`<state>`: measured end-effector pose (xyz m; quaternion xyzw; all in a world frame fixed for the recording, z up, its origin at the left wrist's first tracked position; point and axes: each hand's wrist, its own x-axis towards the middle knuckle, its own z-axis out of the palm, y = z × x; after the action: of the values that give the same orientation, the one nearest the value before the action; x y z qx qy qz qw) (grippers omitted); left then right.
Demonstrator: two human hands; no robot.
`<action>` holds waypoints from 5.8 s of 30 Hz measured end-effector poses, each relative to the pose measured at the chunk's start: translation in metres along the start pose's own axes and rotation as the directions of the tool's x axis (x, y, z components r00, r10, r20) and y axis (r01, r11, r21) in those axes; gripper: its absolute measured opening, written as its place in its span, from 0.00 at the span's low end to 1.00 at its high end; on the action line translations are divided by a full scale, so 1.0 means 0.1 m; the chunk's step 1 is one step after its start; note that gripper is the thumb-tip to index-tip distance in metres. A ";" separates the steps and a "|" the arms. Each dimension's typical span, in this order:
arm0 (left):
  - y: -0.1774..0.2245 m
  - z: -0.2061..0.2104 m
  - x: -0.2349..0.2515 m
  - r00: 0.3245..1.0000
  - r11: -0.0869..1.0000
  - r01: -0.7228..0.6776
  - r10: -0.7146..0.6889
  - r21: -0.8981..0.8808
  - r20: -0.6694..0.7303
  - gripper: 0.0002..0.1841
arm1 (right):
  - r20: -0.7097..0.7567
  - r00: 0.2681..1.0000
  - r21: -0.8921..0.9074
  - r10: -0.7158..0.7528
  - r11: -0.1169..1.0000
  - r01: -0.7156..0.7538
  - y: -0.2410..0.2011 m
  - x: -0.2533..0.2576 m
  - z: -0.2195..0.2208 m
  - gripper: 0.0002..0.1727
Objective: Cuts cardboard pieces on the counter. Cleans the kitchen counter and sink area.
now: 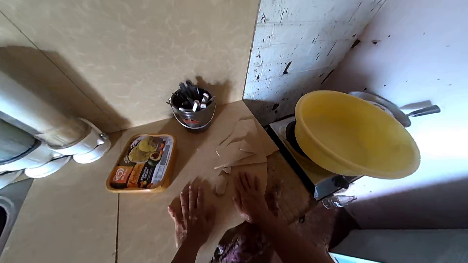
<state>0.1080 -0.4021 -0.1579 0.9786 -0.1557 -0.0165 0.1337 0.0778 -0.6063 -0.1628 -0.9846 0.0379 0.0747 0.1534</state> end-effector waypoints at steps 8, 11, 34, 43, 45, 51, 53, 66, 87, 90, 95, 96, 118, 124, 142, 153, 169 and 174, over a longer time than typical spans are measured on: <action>0.01 0.03 0.06 0.999 0.999 0.016 -0.018 0.028 0.041 0.44 | 0.082 0.996 -0.005 0.016 1.000 -0.016 -0.02 -0.03 -0.04 0.40; 0.04 0.05 0.16 1.000 1.000 0.017 -0.017 0.022 0.013 0.44 | -0.071 0.997 -0.013 -0.035 0.999 0.034 0.05 0.04 0.04 0.39; -0.06 0.19 0.02 0.988 0.996 -0.077 0.083 0.051 -0.130 0.40 | -0.095 0.967 -0.040 -0.236 0.972 0.233 0.23 0.12 0.05 0.42; -0.07 0.20 0.08 0.983 0.991 -0.088 0.103 0.099 -0.155 0.41 | -0.118 0.953 -0.036 -0.280 0.960 0.278 0.25 0.13 0.03 0.42; -0.06 0.19 0.02 0.988 0.992 -0.082 0.093 0.093 -0.122 0.41 | -0.049 0.965 -0.010 -0.258 0.966 0.258 0.23 0.08 0.01 0.43; -0.05 0.19 0.08 0.985 0.994 -0.061 0.075 0.094 -0.155 0.40 | -0.034 0.965 -0.034 -0.258 0.966 0.257 0.22 0.15 -0.03 0.43; -0.03 0.17 -0.02 0.996 0.997 -0.046 0.052 0.068 -0.078 0.41 | -0.008 0.969 -0.029 -0.248 0.968 0.248 0.22 0.05 0.03 0.43; -0.05 0.20 -0.36 0.986 0.993 -0.071 0.084 0.090 -0.144 0.37 | -0.096 0.941 -0.033 -0.324 0.946 0.322 0.29 0.11 0.06 0.44; -0.02 0.10 -0.40 0.999 0.999 -0.040 0.040 0.016 -0.003 0.35 | -0.243 0.943 0.275 -0.228 0.916 0.292 1.05 -0.89 -0.26 0.10; -0.03 0.06 -0.37 0.999 1.000 -0.013 0.013 0.000 0.046 0.34 | -0.235 0.971 0.306 -0.050 0.944 0.123 1.16 -0.53 -0.76 0.15; -0.08 0.13 -0.38 1.000 0.999 -0.026 0.026 -0.025 -0.004 0.35 | -0.359 0.920 0.277 0.158 0.959 -0.056 1.51 0.22 -0.71 0.38; -0.08 0.14 -0.39 1.000 1.000 -0.024 0.024 -0.015 -0.013 0.35 | -0.240 0.950 0.204 0.201 0.967 -0.153 1.48 0.24 -0.59 0.47; -0.33 0.06 -0.64 0.961 0.923 -0.153 0.056 -0.352 -0.271 0.37 | -0.187 0.977 0.006 -0.106 0.994 0.109 1.16 -0.90 0.01 0.40; -1.67 -0.33 -1.69 0.954 0.995 -0.046 0.015 -0.094 -0.300 0.31 | -0.078 0.914 0.023 0.399 0.917 -0.398 0.71 -0.52 -0.07 0.36; -1.88 -0.37 -1.86 0.951 0.992 0.065 -0.094 -0.108 -0.294 0.40 | 0.006 0.986 0.559 0.165 0.818 -0.140 -1.54 -1.57 0.29 0.26; -0.41 -0.55 -1.25 0.939 0.560 -0.101 -0.220 -0.822 -0.265 0.16 | -0.142 0.920 0.740 -0.366 0.578 0.344 -1.46 -1.06 -0.27 0.23; -0.84 -0.08 -1.16 0.980 0.967 -0.083 0.035 -0.240 -0.196 0.25 | -0.043 0.984 0.155 0.171 0.974 -0.162 0.58 1.16 -0.88 0.30; -0.88 0.04 -1.15 0.954 0.981 -0.102 0.049 -0.165 -0.297 0.25 | -0.145 0.951 0.152 0.272 0.956 -0.250 0.72 1.42 -0.93 0.27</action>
<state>0.0248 -0.2874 -0.1865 0.9477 -0.1696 0.1193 0.2426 0.2232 -0.7110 -0.1194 -0.9614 0.1855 0.0103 0.2030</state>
